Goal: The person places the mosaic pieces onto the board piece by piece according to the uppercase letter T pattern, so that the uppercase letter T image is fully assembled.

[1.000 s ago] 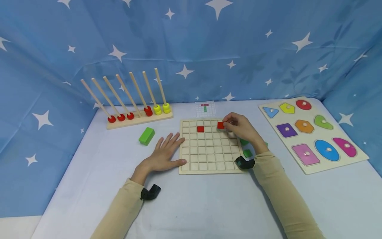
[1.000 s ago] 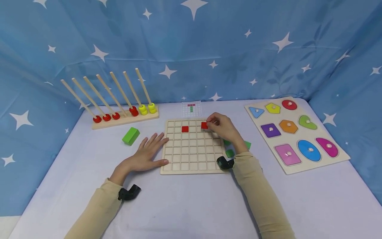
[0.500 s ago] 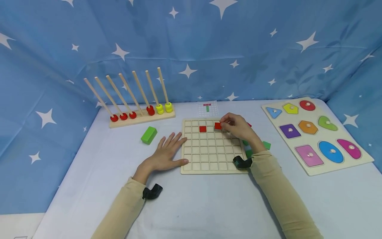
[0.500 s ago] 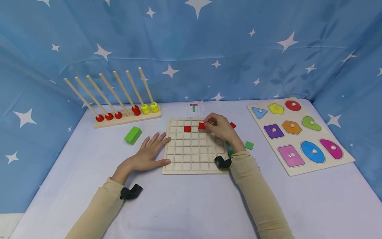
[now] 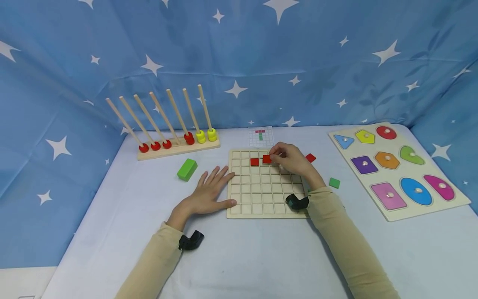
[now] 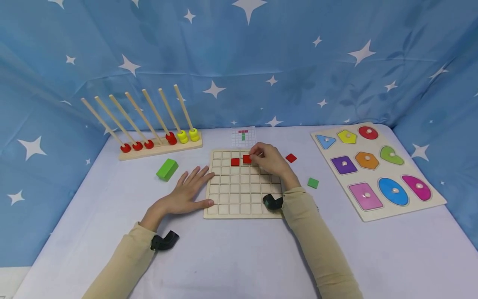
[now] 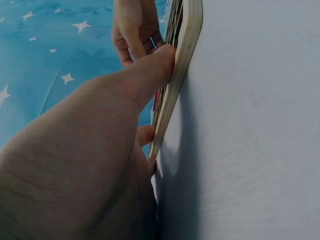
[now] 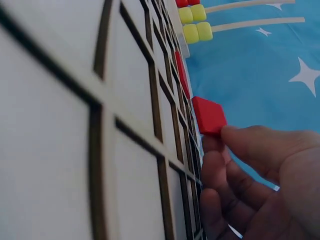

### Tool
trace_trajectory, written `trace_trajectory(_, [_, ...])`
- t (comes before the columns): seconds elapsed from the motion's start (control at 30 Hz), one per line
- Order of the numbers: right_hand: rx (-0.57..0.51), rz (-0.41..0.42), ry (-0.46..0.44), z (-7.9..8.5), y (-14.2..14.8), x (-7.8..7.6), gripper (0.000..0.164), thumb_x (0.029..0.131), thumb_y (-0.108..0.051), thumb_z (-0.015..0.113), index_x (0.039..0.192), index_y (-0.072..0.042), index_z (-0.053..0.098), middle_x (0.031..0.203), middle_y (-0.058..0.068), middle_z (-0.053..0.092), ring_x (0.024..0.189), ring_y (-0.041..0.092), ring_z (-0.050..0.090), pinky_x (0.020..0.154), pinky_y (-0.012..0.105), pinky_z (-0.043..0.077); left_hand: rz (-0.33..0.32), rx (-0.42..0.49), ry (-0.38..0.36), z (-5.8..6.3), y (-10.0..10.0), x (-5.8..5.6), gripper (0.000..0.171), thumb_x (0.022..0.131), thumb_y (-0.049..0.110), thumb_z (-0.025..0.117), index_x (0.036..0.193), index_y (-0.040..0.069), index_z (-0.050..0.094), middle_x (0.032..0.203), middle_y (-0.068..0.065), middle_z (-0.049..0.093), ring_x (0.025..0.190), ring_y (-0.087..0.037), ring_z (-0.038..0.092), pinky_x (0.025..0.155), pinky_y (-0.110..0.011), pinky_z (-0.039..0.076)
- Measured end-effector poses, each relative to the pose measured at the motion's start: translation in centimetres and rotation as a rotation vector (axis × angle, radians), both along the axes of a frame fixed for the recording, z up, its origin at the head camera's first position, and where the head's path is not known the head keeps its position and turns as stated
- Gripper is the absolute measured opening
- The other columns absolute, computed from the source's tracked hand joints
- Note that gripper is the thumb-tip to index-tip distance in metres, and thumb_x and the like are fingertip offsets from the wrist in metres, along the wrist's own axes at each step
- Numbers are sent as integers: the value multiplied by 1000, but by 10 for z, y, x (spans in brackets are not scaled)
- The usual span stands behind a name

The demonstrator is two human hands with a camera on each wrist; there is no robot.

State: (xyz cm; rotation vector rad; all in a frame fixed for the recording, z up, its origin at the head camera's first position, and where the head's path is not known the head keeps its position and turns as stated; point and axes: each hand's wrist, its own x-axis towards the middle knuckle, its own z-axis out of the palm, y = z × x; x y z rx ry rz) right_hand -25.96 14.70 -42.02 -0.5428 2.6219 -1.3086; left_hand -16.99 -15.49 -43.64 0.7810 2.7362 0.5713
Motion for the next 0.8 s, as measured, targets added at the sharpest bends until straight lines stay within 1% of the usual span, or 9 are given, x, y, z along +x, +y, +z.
trace_trajectory(0.1, [14, 13, 6, 0, -3, -1, 14, 95, -13, 56, 104, -4, 60, 96, 14, 63, 77, 24, 63, 69, 29, 47, 2, 2, -1, 0, 0, 0, 82, 89, 59, 51, 153, 23, 15, 161, -3, 1, 149, -27, -5, 116, -55, -3])
trace_trajectory(0.37, [65, 3, 15, -1, -8, -1, 13, 96, -15, 55, 103, -7, 61, 95, 12, 64, 77, 21, 60, 71, 31, 48, 0, -5, -1, 1, 1, 0, 83, 88, 61, 50, 153, 23, 14, 161, -3, 1, 149, -28, -5, 116, -56, -3])
trace_trajectory(0.47, [88, 5, 21, -2, -9, 0, 13, 96, -17, 55, 103, -8, 61, 97, 11, 64, 79, 21, 60, 72, 31, 47, 5, -7, -4, 1, 0, 0, 84, 88, 61, 50, 153, 23, 14, 161, -3, 1, 149, -27, -5, 116, -56, -3])
trace_trajectory(0.6, [105, 4, 4, 0, -11, 3, 16, 96, -18, 54, 106, -8, 62, 98, 10, 65, 81, 22, 60, 72, 32, 47, 7, -9, 0, 1, 0, 0, 83, 88, 61, 51, 153, 24, 15, 161, -3, 2, 149, -27, -5, 116, -56, -2])
trace_trajectory(0.7, [122, 8, -13, 1, -10, 5, 21, 97, -20, 53, 110, -8, 63, 101, 11, 66, 85, 23, 61, 74, 35, 48, 4, -18, 0, -1, 0, 0, 83, 88, 61, 50, 153, 24, 14, 161, -3, 1, 149, -26, -6, 116, -55, -2])
trace_trajectory(0.8, [131, 23, -31, 4, -7, 5, 26, 97, -23, 52, 116, -8, 63, 108, 11, 66, 94, 23, 61, 81, 37, 49, -2, -21, 1, -1, 1, -1, 84, 88, 62, 49, 153, 24, 13, 161, -2, 0, 149, -26, -6, 116, -55, -2])
